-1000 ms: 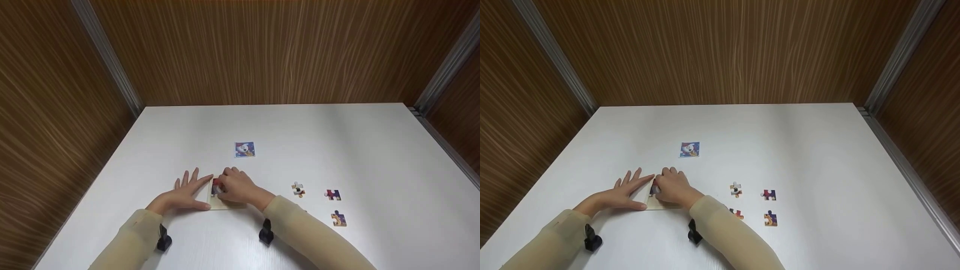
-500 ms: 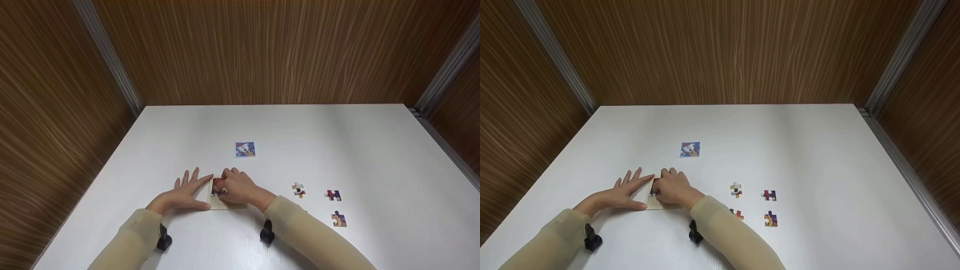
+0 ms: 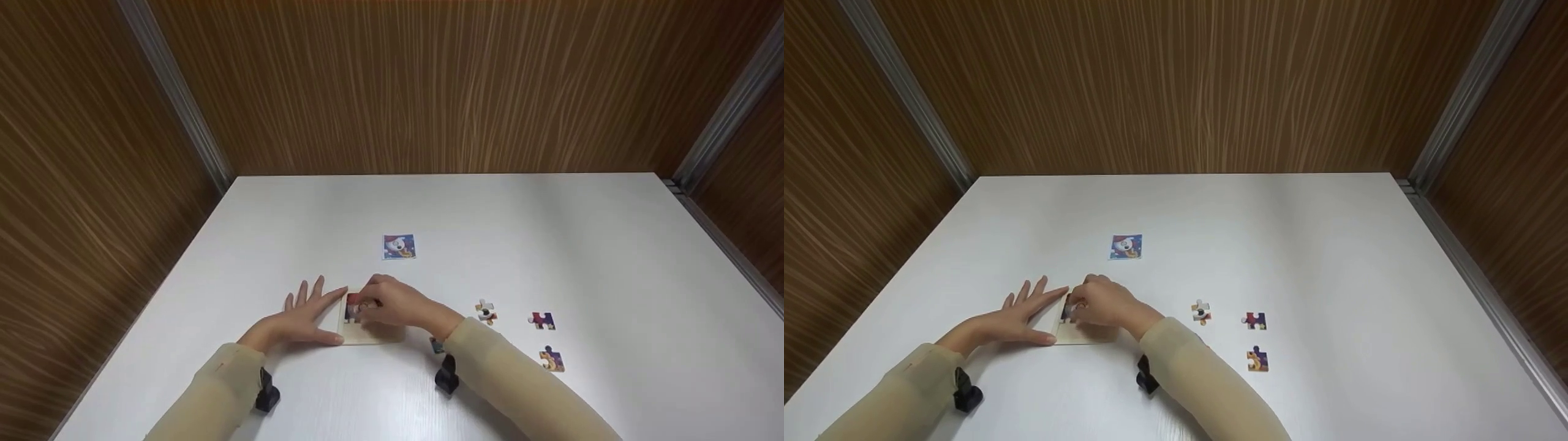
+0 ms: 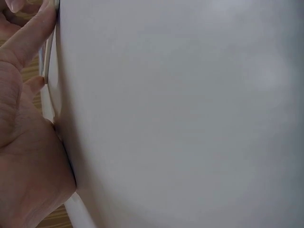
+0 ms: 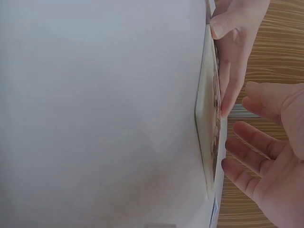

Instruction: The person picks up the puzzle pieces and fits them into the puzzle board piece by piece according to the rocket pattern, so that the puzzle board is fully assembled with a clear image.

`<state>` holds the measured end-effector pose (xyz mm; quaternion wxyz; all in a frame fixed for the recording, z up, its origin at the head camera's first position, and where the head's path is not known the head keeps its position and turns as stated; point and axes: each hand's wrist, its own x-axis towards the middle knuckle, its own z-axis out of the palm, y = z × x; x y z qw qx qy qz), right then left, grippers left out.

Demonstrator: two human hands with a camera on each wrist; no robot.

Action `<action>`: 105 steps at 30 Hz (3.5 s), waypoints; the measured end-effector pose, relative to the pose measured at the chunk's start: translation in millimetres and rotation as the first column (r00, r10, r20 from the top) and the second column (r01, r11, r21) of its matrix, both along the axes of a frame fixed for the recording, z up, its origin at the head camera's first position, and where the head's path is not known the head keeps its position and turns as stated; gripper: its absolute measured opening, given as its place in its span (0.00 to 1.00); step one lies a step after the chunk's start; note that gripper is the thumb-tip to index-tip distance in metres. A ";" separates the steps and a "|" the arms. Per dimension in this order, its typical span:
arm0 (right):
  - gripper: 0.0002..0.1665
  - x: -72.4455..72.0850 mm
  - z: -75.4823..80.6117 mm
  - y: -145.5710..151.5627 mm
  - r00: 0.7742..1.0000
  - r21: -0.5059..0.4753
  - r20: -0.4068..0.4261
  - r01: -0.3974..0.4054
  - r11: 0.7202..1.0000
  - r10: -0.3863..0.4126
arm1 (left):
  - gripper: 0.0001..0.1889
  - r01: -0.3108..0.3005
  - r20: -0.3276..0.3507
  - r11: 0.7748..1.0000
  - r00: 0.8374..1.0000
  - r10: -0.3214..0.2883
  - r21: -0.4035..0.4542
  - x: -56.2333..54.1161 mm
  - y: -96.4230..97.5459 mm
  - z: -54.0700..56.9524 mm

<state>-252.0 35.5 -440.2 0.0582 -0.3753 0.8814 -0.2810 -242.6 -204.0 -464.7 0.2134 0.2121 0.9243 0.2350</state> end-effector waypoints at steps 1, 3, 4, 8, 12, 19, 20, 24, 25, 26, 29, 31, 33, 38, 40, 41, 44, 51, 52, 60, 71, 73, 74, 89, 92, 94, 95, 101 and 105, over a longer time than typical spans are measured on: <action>0.15 0.2 0.7 1.2 1.000 -0.003 0.003 -0.003 1.000 0.003 | 0.51 0.002 -0.002 1.000 1.000 -0.002 0.003 0.2 0.0 0.0; 0.13 0.6 1.5 3.7 1.000 -0.006 0.007 -0.010 1.000 0.010 | 0.51 0.002 -0.004 1.000 1.000 -0.002 0.006 0.4 -0.1 0.3; 0.12 0.8 1.6 5.1 1.000 -0.008 0.011 -0.013 1.000 0.013 | 0.51 0.003 -0.006 1.000 1.000 -0.003 0.007 0.4 -0.1 0.5; 0.11 1.6 1.5 12.4 0.999 -0.020 0.006 -0.039 0.999 0.039 | 0.51 -0.002 -0.010 1.000 1.000 0.002 0.009 0.2 0.3 1.3; 0.12 2.6 3.0 21.1 0.999 -0.032 0.012 -0.048 0.998 0.048 | 0.50 -0.007 -0.013 1.000 1.000 0.007 0.008 -0.3 1.2 1.2; 0.12 4.8 8.7 35.5 0.997 -0.065 0.066 -0.031 0.997 0.035 | 0.51 -0.019 -0.002 1.000 1.000 0.019 0.014 -0.6 4.0 2.9; 0.12 5.0 9.2 37.9 0.997 -0.071 0.070 -0.032 0.997 0.037 | 0.51 -0.022 -0.001 1.000 1.000 0.022 0.017 -0.7 4.3 3.1; 0.13 5.4 9.8 48.0 0.997 -0.084 0.068 -0.032 0.996 0.038 | 0.51 -0.024 -0.004 1.000 1.000 0.024 0.017 -1.6 5.8 3.3; 0.13 5.7 9.7 50.4 0.997 -0.087 0.071 -0.026 0.996 0.032 | 0.51 -0.024 -0.005 1.000 1.000 0.024 0.014 -1.6 5.9 3.0; 0.13 6.1 9.6 52.8 0.997 -0.089 0.076 -0.018 0.996 0.025 | 0.51 -0.024 -0.005 1.000 1.000 0.024 0.012 -1.6 6.0 2.8; 0.14 7.3 9.4 60.2 0.996 -0.087 0.093 0.009 0.996 -0.001 | 0.51 -0.026 -0.001 1.000 1.000 0.026 0.013 -1.6 6.6 2.4; 0.14 8.2 10.2 65.4 0.994 -0.085 0.108 0.031 0.996 -0.021 | 0.51 -0.026 0.001 0.999 1.000 0.026 0.019 -2.0 6.9 2.1; 0.14 8.6 11.5 70.7 0.992 -0.086 0.119 0.046 0.995 -0.036 | 0.51 -0.027 0.003 0.999 1.000 0.027 0.022 -2.4 7.1 2.1; 0.14 8.9 12.4 84.1 0.991 -0.106 0.118 0.069 0.992 -0.056 | 0.52 -0.032 -0.004 0.999 0.999 0.032 0.012 -3.4 7.0 1.4; 0.15 9.2 11.3 89.6 0.991 -0.105 0.117 0.078 0.991 -0.066 | 0.52 -0.029 -0.009 1.000 1.000 0.029 0.005 -3.5 7.4 0.9; 0.15 9.4 11.0 92.2 0.991 -0.103 0.112 0.080 0.991 -0.069 | 0.52 -0.027 -0.010 1.000 1.000 0.027 0.003 -3.4 7.4 0.5; 0.14 10.1 10.3 100.0 0.989 -0.096 0.118 0.100 0.990 -0.088 | 0.52 -0.026 -0.011 1.000 1.000 0.026 0.006 -2.9 7.8 0.2; 0.15 14.2 12.9 118.0 0.988 -0.114 0.113 0.119 0.986 -0.106 | 0.52 -0.021 -0.008 1.000 1.000 0.021 0.009 -1.4 3.8 0.3; 0.15 14.5 12.9 121.3 0.988 -0.115 0.111 0.121 0.986 -0.108 | 0.52 -0.020 -0.010 1.000 1.000 0.020 0.012 -1.7 3.3 0.3; 0.15 12.9 11.2 153.8 0.985 -0.122 0.104 0.149 0.981 -0.136 | 0.52 -0.031 -0.009 0.999 0.999 0.032 0.022 -2.1 6.1 0.1; 0.16 14.6 0.3 189.2 0.969 -0.097 0.130 0.224 0.970 -0.211 | 0.52 -0.031 -0.012 0.999 0.999 0.031 0.029 0.2 5.5 -0.7; 0.16 15.4 -1.5 194.1 0.963 -0.078 0.140 0.241 0.967 -0.229 | 0.51 -0.032 -0.012 0.999 0.999 0.032 0.024 0.5 5.6 -1.0; 0.16 15.7 -2.1 196.4 0.962 -0.070 0.143 0.246 0.967 -0.234 | 0.51 -0.033 -0.011 0.999 0.999 0.033 0.023 0.5 5.6 -1.1; 0.16 14.7 -5.2 213.0 0.985 0.069 0.024 0.167 0.984 -0.169 | 0.52 -0.006 -0.014 1.000 1.000 0.006 0.023 -2.2 5.0 -0.8; 0.16 15.4 -6.4 211.2 0.985 0.083 0.012 0.171 0.982 -0.173 | 0.52 -0.010 -0.012 1.000 1.000 0.010 0.022 -1.6 4.9 -0.7; 0.16 16.0 -6.9 209.7 0.983 0.093 0.006 0.181 0.979 -0.182 | 0.51 -0.011 -0.012 1.000 1.000 0.012 0.023 -1.4 4.9 -0.9; 0.15 16.1 -7.0 208.8 0.982 0.098 0.000 0.188 0.977 -0.189 | 0.51 -0.012 -0.010 1.000 1.000 0.012 0.024 -1.4 4.7 -1.1; 0.11 15.2 -7.9 203.6 0.970 0.139 -0.022 0.243 0.960 -0.243 | 0.52 -0.022 -0.010 0.999 1.000 0.022 0.025 -2.1 4.0 -1.9; 0.12 16.1 -8.8 201.4 0.961 0.175 -0.017 0.274 0.946 -0.275 | 0.52 -0.021 -0.013 1.000 1.000 0.022 0.017 -1.8 5.2 -1.8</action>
